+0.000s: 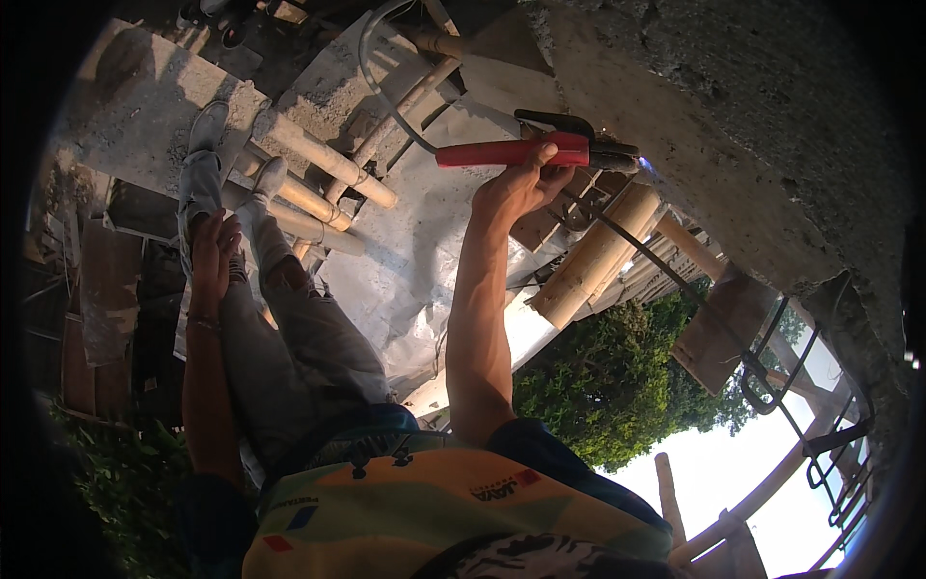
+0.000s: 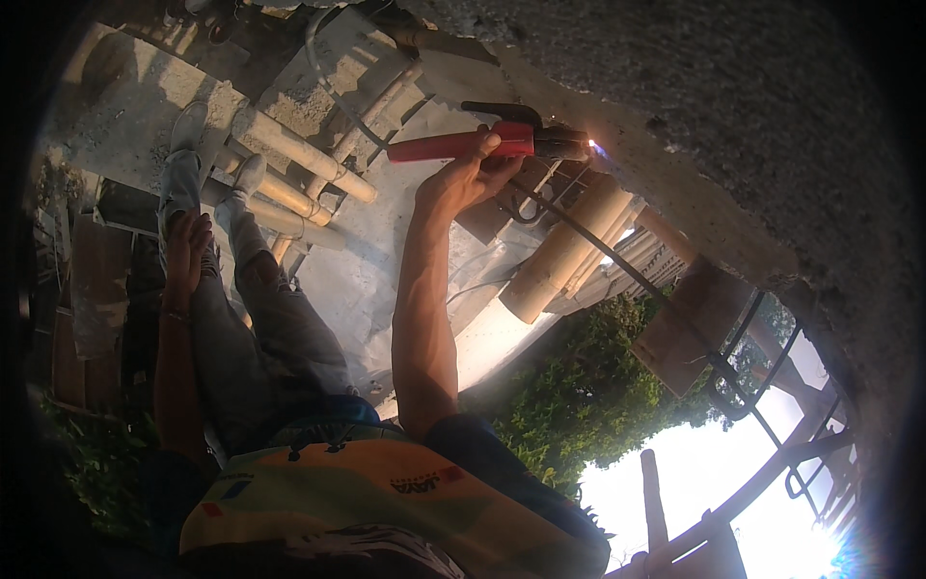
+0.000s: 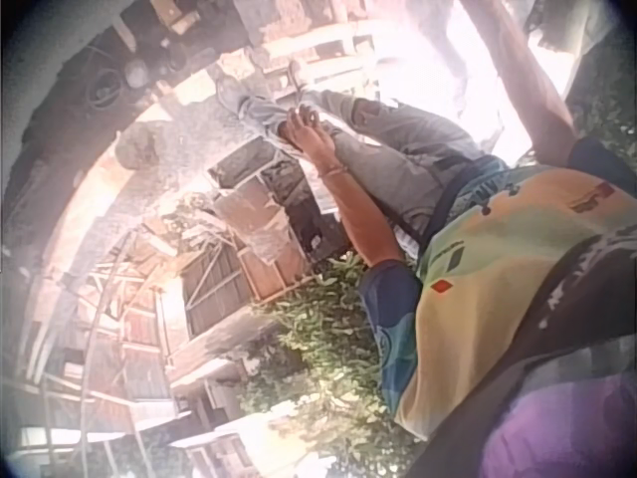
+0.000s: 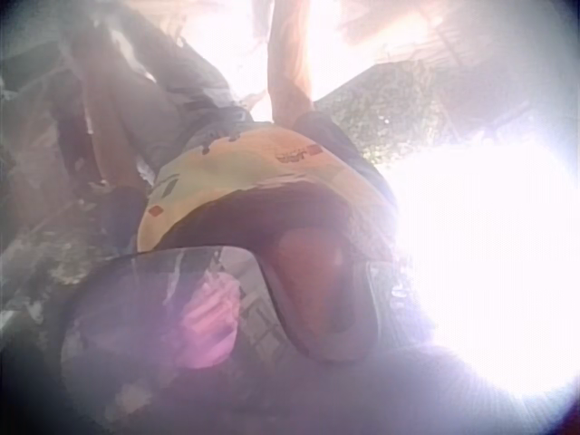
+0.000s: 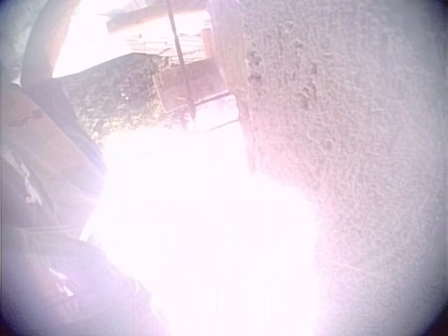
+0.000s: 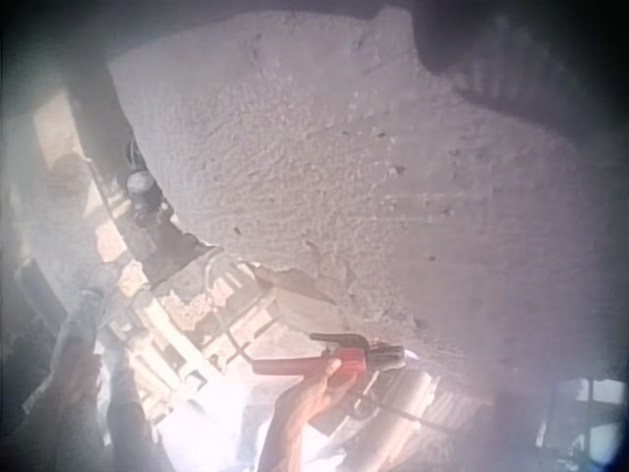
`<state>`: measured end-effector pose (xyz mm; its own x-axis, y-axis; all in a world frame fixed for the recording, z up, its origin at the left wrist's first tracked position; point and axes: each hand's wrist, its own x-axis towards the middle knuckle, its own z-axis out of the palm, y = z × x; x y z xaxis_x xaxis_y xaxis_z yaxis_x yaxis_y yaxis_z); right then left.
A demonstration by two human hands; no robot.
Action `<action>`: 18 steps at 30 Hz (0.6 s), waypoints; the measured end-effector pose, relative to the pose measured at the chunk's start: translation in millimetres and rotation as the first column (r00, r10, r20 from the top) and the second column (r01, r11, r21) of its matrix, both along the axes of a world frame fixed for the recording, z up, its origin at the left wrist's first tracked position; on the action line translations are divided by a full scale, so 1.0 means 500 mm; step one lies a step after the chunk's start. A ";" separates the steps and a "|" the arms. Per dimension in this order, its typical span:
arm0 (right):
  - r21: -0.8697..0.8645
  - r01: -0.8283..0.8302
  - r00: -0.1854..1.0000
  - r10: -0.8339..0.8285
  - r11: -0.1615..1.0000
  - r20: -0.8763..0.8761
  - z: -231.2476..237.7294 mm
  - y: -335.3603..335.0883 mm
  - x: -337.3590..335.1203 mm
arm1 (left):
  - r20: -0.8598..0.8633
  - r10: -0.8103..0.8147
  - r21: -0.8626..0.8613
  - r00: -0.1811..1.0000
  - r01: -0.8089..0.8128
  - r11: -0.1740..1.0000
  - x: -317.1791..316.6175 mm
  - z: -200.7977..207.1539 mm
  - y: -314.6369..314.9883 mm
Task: The person welds metal rebar embedded in a concrete structure using a handheld welding torch. They repeatedly position the torch, create an arc, and move along the rebar joints while standing on bamboo scaffolding.
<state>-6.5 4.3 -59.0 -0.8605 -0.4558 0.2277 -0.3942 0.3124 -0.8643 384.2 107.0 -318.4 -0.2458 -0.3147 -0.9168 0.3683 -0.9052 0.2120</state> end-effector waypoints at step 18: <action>-0.011 0.002 1.000 -0.002 1.000 -0.008 -0.017 0.010 -0.015 | -0.018 0.024 -0.002 1.000 -0.024 1.000 0.005 -0.009 0.007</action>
